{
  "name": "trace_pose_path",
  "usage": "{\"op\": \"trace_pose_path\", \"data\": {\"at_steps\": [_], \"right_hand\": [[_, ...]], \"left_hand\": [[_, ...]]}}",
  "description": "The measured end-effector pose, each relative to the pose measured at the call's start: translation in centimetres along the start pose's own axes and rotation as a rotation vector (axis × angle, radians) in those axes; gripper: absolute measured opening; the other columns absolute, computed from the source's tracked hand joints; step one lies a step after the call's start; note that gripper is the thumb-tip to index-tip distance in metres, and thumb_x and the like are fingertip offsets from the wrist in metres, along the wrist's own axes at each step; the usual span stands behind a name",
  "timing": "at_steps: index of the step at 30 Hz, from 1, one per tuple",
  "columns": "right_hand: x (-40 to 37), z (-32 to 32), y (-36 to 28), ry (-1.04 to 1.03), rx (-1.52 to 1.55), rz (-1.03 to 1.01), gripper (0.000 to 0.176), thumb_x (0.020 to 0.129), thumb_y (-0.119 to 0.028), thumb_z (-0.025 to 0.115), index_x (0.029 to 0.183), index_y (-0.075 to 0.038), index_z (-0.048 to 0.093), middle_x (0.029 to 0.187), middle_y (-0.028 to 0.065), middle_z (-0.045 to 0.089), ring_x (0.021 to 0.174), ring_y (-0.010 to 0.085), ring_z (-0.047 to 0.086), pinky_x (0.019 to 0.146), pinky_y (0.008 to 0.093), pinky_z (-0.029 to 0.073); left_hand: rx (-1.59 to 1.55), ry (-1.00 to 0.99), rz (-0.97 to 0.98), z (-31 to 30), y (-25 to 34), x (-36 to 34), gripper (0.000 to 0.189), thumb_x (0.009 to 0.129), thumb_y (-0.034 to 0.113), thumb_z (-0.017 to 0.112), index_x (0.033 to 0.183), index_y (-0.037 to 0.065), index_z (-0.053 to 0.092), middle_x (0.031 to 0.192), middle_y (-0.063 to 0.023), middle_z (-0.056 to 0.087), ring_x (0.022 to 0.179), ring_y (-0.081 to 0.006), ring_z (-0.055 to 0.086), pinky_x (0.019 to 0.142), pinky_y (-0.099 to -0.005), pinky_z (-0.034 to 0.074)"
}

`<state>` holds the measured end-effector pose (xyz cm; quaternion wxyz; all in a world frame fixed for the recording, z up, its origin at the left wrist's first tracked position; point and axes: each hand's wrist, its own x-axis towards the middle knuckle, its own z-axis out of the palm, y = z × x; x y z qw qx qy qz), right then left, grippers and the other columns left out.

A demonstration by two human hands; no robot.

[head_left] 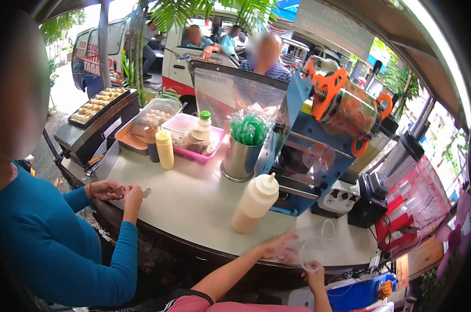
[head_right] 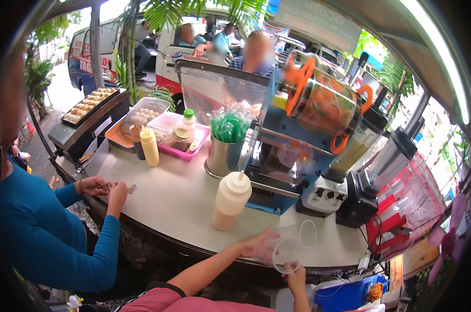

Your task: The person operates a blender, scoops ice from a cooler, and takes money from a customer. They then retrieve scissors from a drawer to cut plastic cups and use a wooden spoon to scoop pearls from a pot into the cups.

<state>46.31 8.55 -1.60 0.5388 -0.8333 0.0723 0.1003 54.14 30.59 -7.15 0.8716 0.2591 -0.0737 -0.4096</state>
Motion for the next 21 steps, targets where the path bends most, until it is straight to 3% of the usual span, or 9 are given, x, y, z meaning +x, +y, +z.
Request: {"op": "trace_pose_path", "data": {"at_steps": [5,7,11,17,18,21], "right_hand": [[-1.4,2.5,2.6,-0.185,0.092,0.069,0.018,0.087,-0.017,0.067,0.09,-0.001,0.06,0.066,0.0052,0.063,0.053,0.0099,0.056,0.048,0.0207,0.041],[-2.6,3.9,3.0,-0.322,0.099,0.074,0.016,0.087,-0.014,0.068,0.092,0.0,0.062,0.077,0.0058,0.065,0.069,0.0108,0.063,0.058,0.023,0.05],[-3.9,6.1,4.1,-0.442,0.086,0.021,0.014,0.086,-0.01,0.068,0.093,0.001,0.061,0.076,0.0052,0.066,0.067,0.0096,0.062,0.059,0.0223,0.05],[-5.0,6.6,3.8,-0.497,-0.043,-0.009,0.016,0.086,-0.01,0.068,0.095,0.002,0.061,0.074,0.0049,0.065,0.066,0.0082,0.06,0.06,0.0224,0.05],[-5.0,6.7,4.7,-0.464,-0.035,-0.043,0.015,0.084,-0.012,0.067,0.093,-0.001,0.062,0.071,0.0035,0.066,0.062,0.0066,0.059,0.052,0.0222,0.046],[-4.9,6.4,5.0,-0.449,0.025,-0.11,0.014,0.085,-0.012,0.066,0.091,0.0,0.063,0.071,0.0038,0.066,0.062,0.0073,0.059,0.052,0.0228,0.046]], "left_hand": [[0.056,0.009,-0.016,0.2,0.4,-0.3,0.079,0.089,0.071,0.034,0.145,0.016,0.021,0.11,-0.0227,0.053,0.082,-0.0338,0.064,0.077,-0.0464,0.053],[0.061,0.012,-0.022,0.4,0.3,-0.5,0.08,0.089,0.071,0.034,0.146,0.015,0.02,0.111,-0.0235,0.054,0.082,-0.0339,0.064,0.077,-0.0466,0.053],[0.151,0.027,-0.011,0.6,0.6,-0.7,0.082,0.089,0.071,0.028,0.149,0.016,0.019,0.118,-0.0225,0.057,0.091,-0.035,0.065,0.083,-0.0463,0.053],[0.187,0.09,0.001,1.4,0.8,-1.0,0.08,0.09,0.071,0.026,0.148,0.015,0.023,0.115,-0.0229,0.057,0.085,-0.0319,0.065,0.083,-0.0463,0.052],[0.194,0.102,0.003,1.4,0.7,-1.0,0.079,0.091,0.071,0.025,0.147,0.015,0.025,0.115,-0.0231,0.057,0.084,-0.0317,0.065,0.083,-0.0464,0.052],[0.201,0.104,-0.003,1.2,0.6,-0.6,0.078,0.091,0.07,0.022,0.145,0.014,0.028,0.115,-0.0237,0.057,0.083,-0.0312,0.065,0.083,-0.0468,0.052]]}}
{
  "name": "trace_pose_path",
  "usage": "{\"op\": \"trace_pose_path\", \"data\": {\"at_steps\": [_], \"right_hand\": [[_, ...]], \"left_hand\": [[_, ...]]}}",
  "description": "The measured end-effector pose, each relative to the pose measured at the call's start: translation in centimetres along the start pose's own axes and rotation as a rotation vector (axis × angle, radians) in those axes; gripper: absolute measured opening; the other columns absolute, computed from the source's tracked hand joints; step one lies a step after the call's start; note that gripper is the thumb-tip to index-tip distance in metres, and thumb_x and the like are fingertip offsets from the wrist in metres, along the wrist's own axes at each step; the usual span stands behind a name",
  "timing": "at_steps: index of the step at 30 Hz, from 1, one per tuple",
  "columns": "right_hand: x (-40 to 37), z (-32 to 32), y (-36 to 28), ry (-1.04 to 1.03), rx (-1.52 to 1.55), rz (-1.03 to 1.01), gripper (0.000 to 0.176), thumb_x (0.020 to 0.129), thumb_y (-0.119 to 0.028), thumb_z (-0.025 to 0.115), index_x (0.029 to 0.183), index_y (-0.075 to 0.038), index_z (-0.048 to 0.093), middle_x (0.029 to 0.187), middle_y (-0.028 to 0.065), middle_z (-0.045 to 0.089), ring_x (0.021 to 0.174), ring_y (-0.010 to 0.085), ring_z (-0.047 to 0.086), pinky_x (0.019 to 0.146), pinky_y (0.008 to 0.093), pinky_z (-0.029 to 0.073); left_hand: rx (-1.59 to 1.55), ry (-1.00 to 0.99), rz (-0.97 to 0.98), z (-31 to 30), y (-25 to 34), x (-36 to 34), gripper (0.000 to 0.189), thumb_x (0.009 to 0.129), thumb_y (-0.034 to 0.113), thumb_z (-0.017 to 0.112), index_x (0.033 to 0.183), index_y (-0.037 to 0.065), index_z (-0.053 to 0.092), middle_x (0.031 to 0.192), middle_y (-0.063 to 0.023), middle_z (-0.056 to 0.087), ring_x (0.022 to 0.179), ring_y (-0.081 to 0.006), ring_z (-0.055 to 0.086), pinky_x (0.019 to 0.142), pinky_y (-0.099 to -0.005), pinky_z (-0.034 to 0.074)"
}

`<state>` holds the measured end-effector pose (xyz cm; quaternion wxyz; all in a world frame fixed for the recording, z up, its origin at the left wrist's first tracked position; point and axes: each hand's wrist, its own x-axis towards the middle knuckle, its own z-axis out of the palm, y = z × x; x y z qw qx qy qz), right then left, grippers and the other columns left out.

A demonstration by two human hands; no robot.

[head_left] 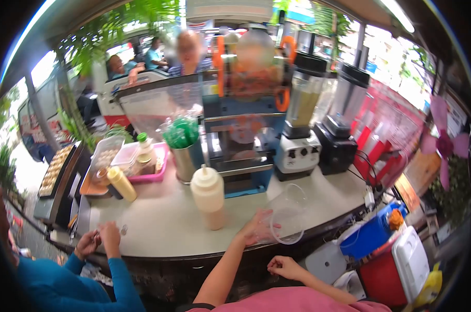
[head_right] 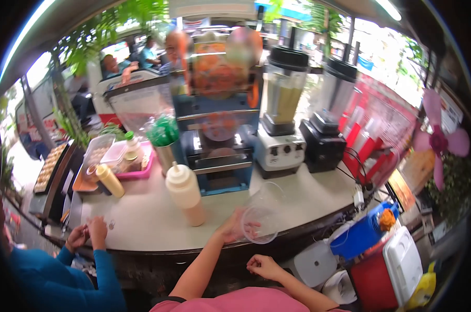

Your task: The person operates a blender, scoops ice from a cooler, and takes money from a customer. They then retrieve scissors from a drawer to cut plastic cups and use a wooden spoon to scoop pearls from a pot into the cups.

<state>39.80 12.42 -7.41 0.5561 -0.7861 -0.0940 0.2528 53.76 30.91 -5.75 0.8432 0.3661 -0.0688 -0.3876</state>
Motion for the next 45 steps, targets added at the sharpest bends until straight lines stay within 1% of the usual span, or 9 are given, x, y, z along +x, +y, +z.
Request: {"op": "trace_pose_path", "data": {"at_steps": [2,6,9,12,13,16,19,22,45], "right_hand": [[0.3,-1.0,-0.3,0.122,0.043,-0.073,0.012,0.086,-0.011,0.064,0.091,0.0,0.063,0.072,0.0048,0.065,0.061,0.0089,0.059,0.054,0.0244,0.049],[2.8,-6.7,-2.4,0.79,0.014,-0.206,0.019,0.093,-0.018,0.057,0.083,-0.003,0.061,0.064,0.003,0.059,0.055,0.0086,0.056,0.048,0.0247,0.042],[5.6,-11.1,-3.6,1.108,-0.114,-0.272,0.028,0.094,-0.021,0.054,0.075,-0.001,0.056,0.061,-0.0011,0.048,0.058,0.0075,0.04,0.052,0.0269,0.034],[9.9,-13.3,-0.8,1.08,-0.071,-0.388,0.028,0.095,-0.02,0.054,0.074,-0.001,0.054,0.061,-0.0014,0.046,0.059,0.0066,0.038,0.052,0.0262,0.033],[11.3,-13.6,1.2,1.066,-0.138,-0.321,0.029,0.093,-0.024,0.056,0.075,0.0,0.056,0.058,0.011,0.05,0.054,0.0174,0.048,0.053,0.0355,0.039],[10.5,-10.4,-1.4,1.1,-0.687,-0.21,0.028,0.091,-0.028,0.058,0.077,-0.003,0.06,0.062,0.0168,0.059,0.058,0.033,0.06,0.055,0.0434,0.043],[10.0,-10.4,-1.3,1.024,-0.626,-0.296,0.027,0.087,-0.031,0.06,0.078,-0.006,0.063,0.067,0.0187,0.063,0.066,0.0418,0.061,0.058,0.0495,0.045],[10.1,-10.2,-1.7,1.034,-0.649,-0.279,0.026,0.085,-0.03,0.061,0.077,-0.005,0.063,0.066,0.0183,0.063,0.065,0.041,0.061,0.059,0.0496,0.045],[10.3,-9.7,-1.9,0.975,-0.763,-0.244,0.027,0.087,-0.027,0.055,0.077,-0.003,0.063,0.064,0.0208,0.062,0.064,0.0425,0.062,0.058,0.0501,0.046]], "left_hand": [[-0.024,-0.008,-0.004,-0.4,-0.2,0.0,0.078,0.091,0.07,0.02,0.143,0.014,0.03,0.115,-0.024,0.058,0.082,-0.031,0.065,0.082,-0.0472,0.053],[-0.077,-0.05,-0.012,-0.9,-0.4,0.2,0.079,0.091,0.07,0.02,0.145,0.013,0.026,0.114,-0.025,0.058,0.083,-0.0327,0.065,0.083,-0.0481,0.053],[-0.145,-0.131,0.007,-1.0,-0.3,0.3,0.08,0.092,0.068,0.025,0.148,0.012,0.017,0.113,-0.0272,0.057,0.086,-0.037,0.064,0.084,-0.0499,0.051],[-0.102,-0.098,0.032,-2.0,-0.6,0.6,0.082,0.09,0.07,0.025,0.147,0.012,0.018,0.113,-0.0273,0.057,0.09,-0.0394,0.063,0.086,-0.0498,0.051],[-0.096,-0.094,0.027,-2.3,-0.9,0.8,0.082,0.09,0.07,0.025,0.148,0.012,0.017,0.114,-0.0274,0.057,0.092,-0.0403,0.063,0.087,-0.0498,0.051],[-0.064,-0.097,0.027,-1.7,-0.7,0.5,0.085,0.089,0.072,0.026,0.148,0.012,0.017,0.116,-0.0271,0.056,0.101,-0.0427,0.061,0.09,-0.0497,0.049],[-0.076,-0.097,0.029,-1.0,-0.4,0.0,0.084,0.088,0.073,0.027,0.148,0.014,0.018,0.115,-0.0258,0.056,0.098,-0.0406,0.062,0.088,-0.048,0.05],[-0.058,-0.032,0.049,-0.2,-0.2,-0.5,0.082,0.09,0.072,0.022,0.144,0.011,0.028,0.109,-0.0227,0.059,0.083,-0.0303,0.064,0.08,-0.0424,0.053],[-0.13,-0.075,0.044,-1.2,-1.0,0.1,0.071,0.09,0.071,0.031,0.138,0.019,0.026,0.109,-0.0229,0.056,0.08,-0.035,0.064,0.073,-0.0447,0.054]]}}
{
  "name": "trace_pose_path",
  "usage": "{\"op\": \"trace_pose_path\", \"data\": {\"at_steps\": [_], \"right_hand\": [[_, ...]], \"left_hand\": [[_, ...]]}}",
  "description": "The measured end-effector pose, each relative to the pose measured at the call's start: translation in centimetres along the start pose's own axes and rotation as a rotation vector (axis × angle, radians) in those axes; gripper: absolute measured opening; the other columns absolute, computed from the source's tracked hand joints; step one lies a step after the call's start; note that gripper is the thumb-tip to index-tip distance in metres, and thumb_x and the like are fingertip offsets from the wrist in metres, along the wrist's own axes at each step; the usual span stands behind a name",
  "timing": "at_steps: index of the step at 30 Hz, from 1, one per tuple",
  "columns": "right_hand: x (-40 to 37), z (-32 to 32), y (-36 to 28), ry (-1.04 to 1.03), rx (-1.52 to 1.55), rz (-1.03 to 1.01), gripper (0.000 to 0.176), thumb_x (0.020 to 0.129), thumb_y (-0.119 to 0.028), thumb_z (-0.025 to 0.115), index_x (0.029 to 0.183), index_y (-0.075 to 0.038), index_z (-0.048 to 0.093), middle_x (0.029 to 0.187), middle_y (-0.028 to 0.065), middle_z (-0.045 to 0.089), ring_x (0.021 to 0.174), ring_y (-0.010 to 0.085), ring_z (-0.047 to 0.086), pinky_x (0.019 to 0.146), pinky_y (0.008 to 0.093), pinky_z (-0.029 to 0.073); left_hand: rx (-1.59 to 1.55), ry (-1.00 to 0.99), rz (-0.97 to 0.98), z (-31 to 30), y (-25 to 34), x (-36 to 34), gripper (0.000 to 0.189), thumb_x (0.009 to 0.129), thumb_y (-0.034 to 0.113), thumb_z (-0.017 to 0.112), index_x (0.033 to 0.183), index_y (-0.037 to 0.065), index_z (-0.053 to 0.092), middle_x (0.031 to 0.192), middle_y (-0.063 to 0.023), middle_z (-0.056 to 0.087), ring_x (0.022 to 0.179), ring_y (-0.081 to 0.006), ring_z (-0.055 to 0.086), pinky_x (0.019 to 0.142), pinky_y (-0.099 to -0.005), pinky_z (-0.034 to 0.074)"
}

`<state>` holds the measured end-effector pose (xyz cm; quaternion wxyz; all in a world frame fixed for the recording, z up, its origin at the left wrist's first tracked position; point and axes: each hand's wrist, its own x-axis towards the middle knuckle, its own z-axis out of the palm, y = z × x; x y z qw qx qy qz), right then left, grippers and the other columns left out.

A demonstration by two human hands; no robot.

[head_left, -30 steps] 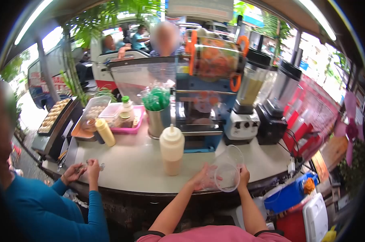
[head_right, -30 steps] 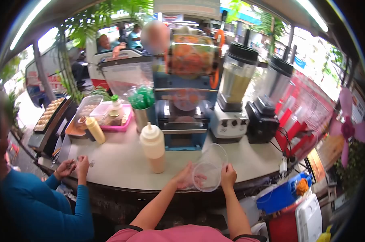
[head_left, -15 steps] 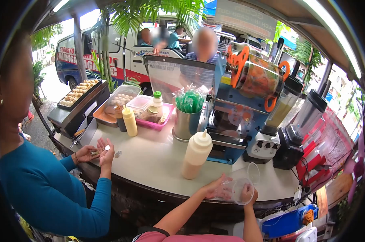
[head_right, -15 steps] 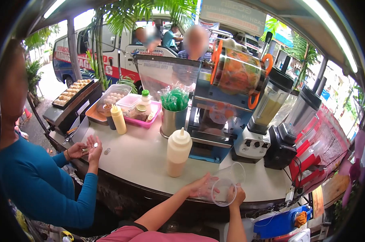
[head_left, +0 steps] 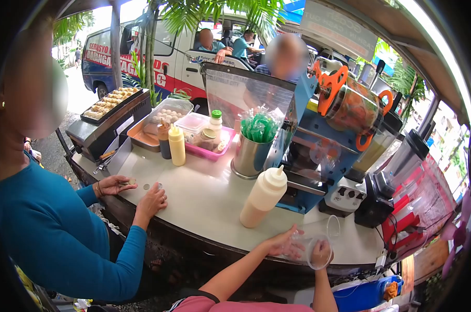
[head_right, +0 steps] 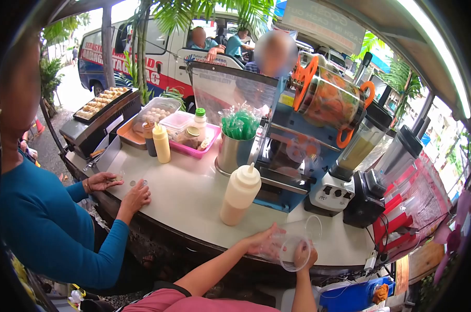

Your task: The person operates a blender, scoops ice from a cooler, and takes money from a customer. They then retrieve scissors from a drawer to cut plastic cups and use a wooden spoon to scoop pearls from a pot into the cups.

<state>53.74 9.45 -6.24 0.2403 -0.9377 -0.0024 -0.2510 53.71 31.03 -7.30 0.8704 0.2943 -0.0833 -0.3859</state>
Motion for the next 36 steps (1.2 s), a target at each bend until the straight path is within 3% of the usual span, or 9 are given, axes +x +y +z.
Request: {"op": "trace_pose_path", "data": {"at_steps": [18,21,33,36], "right_hand": [[0.0,0.5,1.4,-0.047,0.09,-0.024,0.032,0.085,-0.03,0.054,0.084,-0.003,0.069,0.075,0.0212,0.066,0.072,0.0422,0.064,0.065,0.0489,0.048],[0.1,1.6,2.3,0.088,0.143,-0.182,0.02,0.085,-0.013,0.058,0.071,0.002,0.058,0.059,0.0202,0.057,0.052,0.0327,0.057,0.049,0.0408,0.041],[0.0,1.3,1.9,0.052,0.164,-0.147,0.021,0.086,-0.013,0.057,0.071,0.002,0.057,0.058,0.0203,0.056,0.051,0.0341,0.056,0.05,0.0416,0.04],[-0.1,0.0,0.4,-0.044,0.047,-0.006,0.029,0.086,-0.027,0.054,0.076,-0.002,0.067,0.07,0.0203,0.064,0.068,0.0418,0.063,0.062,0.0485,0.047]], "left_hand": [[-0.019,-0.012,0.014,0.7,0.1,-0.5,0.067,0.09,0.069,0.033,0.133,0.018,0.03,0.105,-0.0213,0.056,0.079,-0.0333,0.065,0.072,-0.0457,0.054],[-0.016,-0.004,0.006,0.7,0.3,-0.5,0.068,0.089,0.071,0.033,0.133,0.018,0.03,0.105,-0.021,0.055,0.079,-0.0331,0.065,0.072,-0.0456,0.054],[-0.016,-0.01,-0.002,0.3,0.0,-0.2,0.072,0.089,0.072,0.033,0.135,0.018,0.029,0.104,-0.0208,0.056,0.08,-0.0328,0.064,0.073,-0.046,0.054],[0.002,-0.018,0.001,0.4,0.1,-0.3,0.072,0.089,0.072,0.033,0.136,0.018,0.028,0.106,-0.0215,0.056,0.081,-0.0332,0.064,0.075,-0.0468,0.054]]}}
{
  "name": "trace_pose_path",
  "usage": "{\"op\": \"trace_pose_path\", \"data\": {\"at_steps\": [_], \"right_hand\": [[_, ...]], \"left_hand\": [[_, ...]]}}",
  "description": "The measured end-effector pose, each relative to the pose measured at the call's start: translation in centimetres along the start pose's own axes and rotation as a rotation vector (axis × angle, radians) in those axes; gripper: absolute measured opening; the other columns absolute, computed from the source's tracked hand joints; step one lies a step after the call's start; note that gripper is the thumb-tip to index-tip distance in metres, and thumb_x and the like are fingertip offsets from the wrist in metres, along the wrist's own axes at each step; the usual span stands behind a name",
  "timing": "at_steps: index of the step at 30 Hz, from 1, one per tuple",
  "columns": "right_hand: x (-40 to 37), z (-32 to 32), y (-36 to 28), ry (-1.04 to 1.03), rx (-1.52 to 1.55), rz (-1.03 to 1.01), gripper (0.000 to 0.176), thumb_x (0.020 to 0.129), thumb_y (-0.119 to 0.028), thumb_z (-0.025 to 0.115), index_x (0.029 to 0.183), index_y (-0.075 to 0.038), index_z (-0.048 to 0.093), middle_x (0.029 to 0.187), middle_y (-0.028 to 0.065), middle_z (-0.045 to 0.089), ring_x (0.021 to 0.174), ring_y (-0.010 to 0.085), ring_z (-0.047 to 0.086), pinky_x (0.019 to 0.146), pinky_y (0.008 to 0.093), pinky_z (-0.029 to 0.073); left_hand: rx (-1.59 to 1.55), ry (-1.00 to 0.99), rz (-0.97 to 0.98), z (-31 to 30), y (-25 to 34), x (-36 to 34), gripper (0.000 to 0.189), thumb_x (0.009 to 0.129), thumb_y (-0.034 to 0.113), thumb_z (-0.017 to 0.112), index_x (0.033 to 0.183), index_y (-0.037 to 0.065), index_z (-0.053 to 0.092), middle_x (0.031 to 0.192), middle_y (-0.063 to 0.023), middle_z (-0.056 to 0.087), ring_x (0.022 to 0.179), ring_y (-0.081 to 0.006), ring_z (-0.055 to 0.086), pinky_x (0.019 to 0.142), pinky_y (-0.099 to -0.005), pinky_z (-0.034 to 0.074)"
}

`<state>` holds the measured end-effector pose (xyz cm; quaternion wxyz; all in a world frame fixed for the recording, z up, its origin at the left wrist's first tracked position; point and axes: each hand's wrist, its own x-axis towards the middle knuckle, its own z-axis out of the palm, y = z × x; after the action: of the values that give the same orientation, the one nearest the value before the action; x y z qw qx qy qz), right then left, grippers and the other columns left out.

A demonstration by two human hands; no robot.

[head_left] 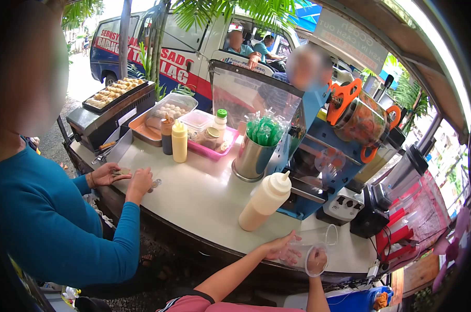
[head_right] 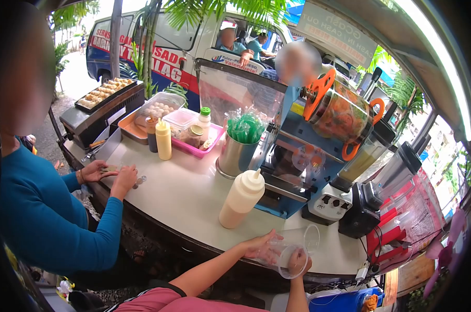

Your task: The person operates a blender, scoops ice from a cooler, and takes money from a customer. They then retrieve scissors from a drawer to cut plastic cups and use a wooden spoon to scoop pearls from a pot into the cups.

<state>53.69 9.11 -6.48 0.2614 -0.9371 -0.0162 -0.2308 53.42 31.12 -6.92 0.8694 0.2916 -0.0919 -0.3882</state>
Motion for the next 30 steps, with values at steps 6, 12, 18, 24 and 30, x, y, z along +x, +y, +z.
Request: {"op": "trace_pose_path", "data": {"at_steps": [6,12,18,24,30], "right_hand": [[-0.2,0.8,1.6,0.0,0.031,-0.021,0.023,0.084,-0.024,0.056,0.082,-0.003,0.064,0.073,0.0203,0.065,0.068,0.0419,0.063,0.061,0.0483,0.048],[-0.1,0.5,0.9,-0.045,-0.002,0.056,0.021,0.082,-0.023,0.058,0.08,-0.003,0.064,0.072,0.0205,0.065,0.068,0.0408,0.064,0.061,0.0477,0.048],[0.2,-0.1,2.7,0.076,0.428,0.137,0.025,0.087,-0.02,0.06,0.069,-0.004,0.055,0.059,0.0091,0.057,0.053,0.0228,0.057,0.051,0.0346,0.042],[-5.8,-6.8,2.8,0.137,0.936,0.59,0.031,0.094,-0.024,0.057,0.067,-0.009,0.05,0.055,-0.002,0.047,0.049,0.0061,0.043,0.045,0.0222,0.032],[-17.3,-12.0,5.9,0.068,0.939,0.863,0.028,0.093,-0.03,0.06,0.076,-0.007,0.058,0.06,-0.0009,0.054,0.054,0.0072,0.05,0.05,0.023,0.04]], "left_hand": [[0.052,-0.016,0.0,0.3,-0.1,-0.3,0.076,0.088,0.072,0.032,0.142,0.018,0.023,0.107,-0.0224,0.056,0.081,-0.034,0.064,0.076,-0.0458,0.054],[0.098,-0.004,-0.001,0.3,0.4,-0.3,0.08,0.088,0.072,0.029,0.148,0.019,0.018,0.116,-0.0245,0.055,0.084,-0.0331,0.065,0.074,-0.0426,0.055],[0.043,0.12,0.028,0.5,0.5,-0.3,0.078,0.09,0.07,0.025,0.148,0.019,0.02,0.124,-0.0238,0.055,0.084,-0.0326,0.066,0.075,-0.0446,0.055],[0.0,0.191,0.015,-0.3,0.2,-0.1,0.075,0.092,0.066,0.028,0.146,0.013,0.027,0.127,-0.0239,0.054,0.08,-0.0311,0.065,0.076,-0.0478,0.055],[-0.074,0.347,0.085,-1.6,-1.1,-0.4,0.053,0.092,0.061,0.042,0.134,0.029,0.042,0.106,-0.0199,0.062,0.073,-0.0328,0.064,0.058,-0.0428,0.055]]}}
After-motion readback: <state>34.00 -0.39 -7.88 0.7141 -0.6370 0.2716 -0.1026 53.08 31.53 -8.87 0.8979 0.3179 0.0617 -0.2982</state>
